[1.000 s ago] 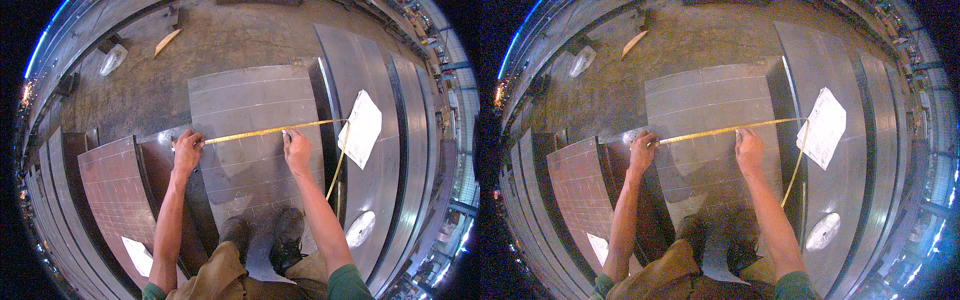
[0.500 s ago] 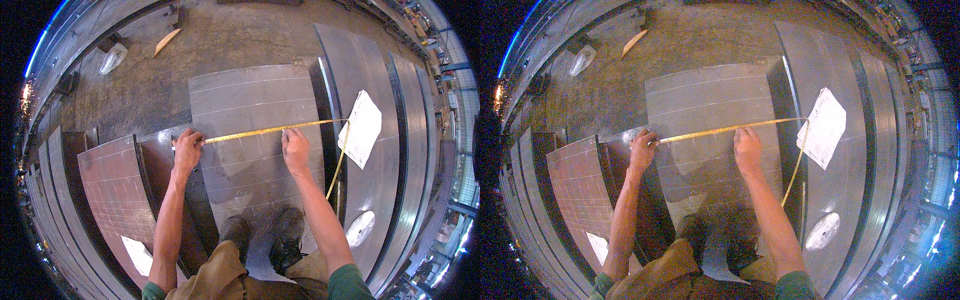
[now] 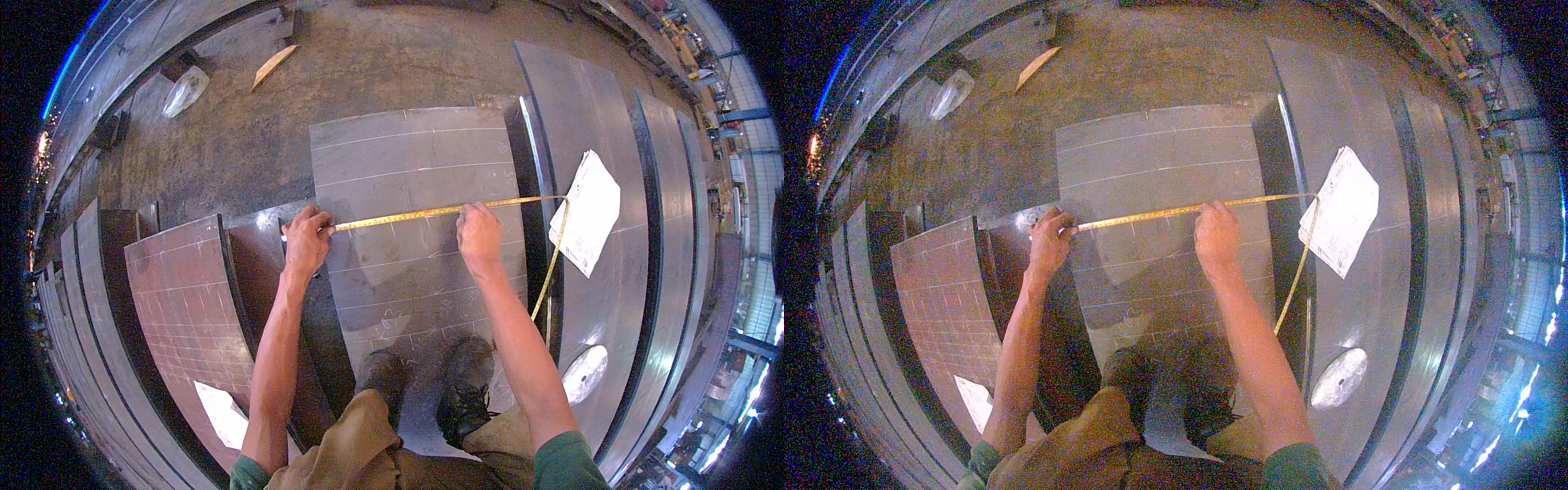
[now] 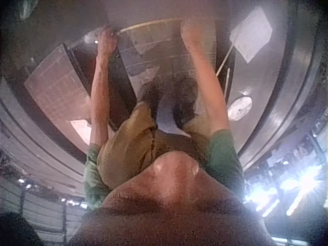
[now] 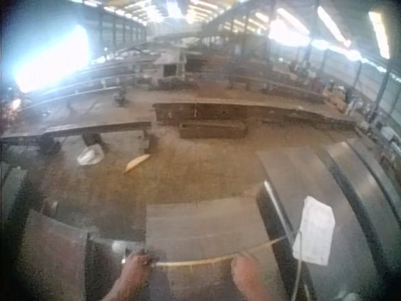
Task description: The person measures a large metal sheet on the floor using a tape measure and marks measurements with a marker. They repeatedly extend and retract the tape, align it along different edges, and make marks on the sheet's surface.
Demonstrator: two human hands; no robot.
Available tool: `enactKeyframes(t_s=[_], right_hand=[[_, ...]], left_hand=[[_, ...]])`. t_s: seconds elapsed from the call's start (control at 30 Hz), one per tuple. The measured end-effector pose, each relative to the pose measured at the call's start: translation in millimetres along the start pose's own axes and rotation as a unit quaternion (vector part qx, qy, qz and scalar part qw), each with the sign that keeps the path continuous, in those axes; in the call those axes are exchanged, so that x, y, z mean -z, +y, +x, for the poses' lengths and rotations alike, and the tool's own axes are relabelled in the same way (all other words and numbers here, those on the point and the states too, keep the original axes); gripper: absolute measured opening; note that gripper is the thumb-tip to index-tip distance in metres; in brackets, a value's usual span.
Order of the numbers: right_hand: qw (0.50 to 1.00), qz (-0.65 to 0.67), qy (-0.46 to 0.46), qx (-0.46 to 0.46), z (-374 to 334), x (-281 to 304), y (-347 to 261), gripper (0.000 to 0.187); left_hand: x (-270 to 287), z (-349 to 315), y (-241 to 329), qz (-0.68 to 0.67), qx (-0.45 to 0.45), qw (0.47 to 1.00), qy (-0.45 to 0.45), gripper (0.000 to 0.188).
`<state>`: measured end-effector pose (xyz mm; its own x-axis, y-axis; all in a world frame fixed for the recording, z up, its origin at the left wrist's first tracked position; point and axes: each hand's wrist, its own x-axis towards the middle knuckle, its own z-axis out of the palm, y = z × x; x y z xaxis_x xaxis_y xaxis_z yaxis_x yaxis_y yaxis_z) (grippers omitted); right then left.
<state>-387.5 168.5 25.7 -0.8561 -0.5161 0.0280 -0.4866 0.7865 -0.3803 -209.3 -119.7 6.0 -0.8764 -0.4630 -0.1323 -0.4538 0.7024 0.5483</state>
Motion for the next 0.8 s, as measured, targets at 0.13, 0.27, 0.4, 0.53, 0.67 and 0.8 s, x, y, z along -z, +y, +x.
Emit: enactKeyframes(t_s=[0.13,0.27,0.4,0.53,0.67,0.8], right_hand=[[0.999,-0.032,-0.034,-0.006,3,1,-2,0.013],[0.952,-0.179,-0.246,-0.020,18,19,-9,0.012],[0.965,-0.162,-0.205,-0.007,12,73,-9,0.016],[0.957,-0.197,-0.208,-0.047,-1,98,5,0.017],[0.970,-0.145,-0.170,-0.099,-15,86,44,0.020],[0.996,-0.030,-0.050,-0.074,-25,69,54,0.016]], left_hand=[[1,0,3,-0.007,-0.007,1.000,0.006,0.020],[0,1,1,-0.010,0.007,1.000,-0.004,0.019],[-2,0,-2,-0.014,0.003,1.000,0.001,0.019],[-1,1,-3,-0.015,-0.001,1.000,-0.005,0.018],[1,2,5,-0.002,0.006,1.000,-0.010,0.017],[2,0,5,0.001,0.000,1.000,0.004,0.016]])
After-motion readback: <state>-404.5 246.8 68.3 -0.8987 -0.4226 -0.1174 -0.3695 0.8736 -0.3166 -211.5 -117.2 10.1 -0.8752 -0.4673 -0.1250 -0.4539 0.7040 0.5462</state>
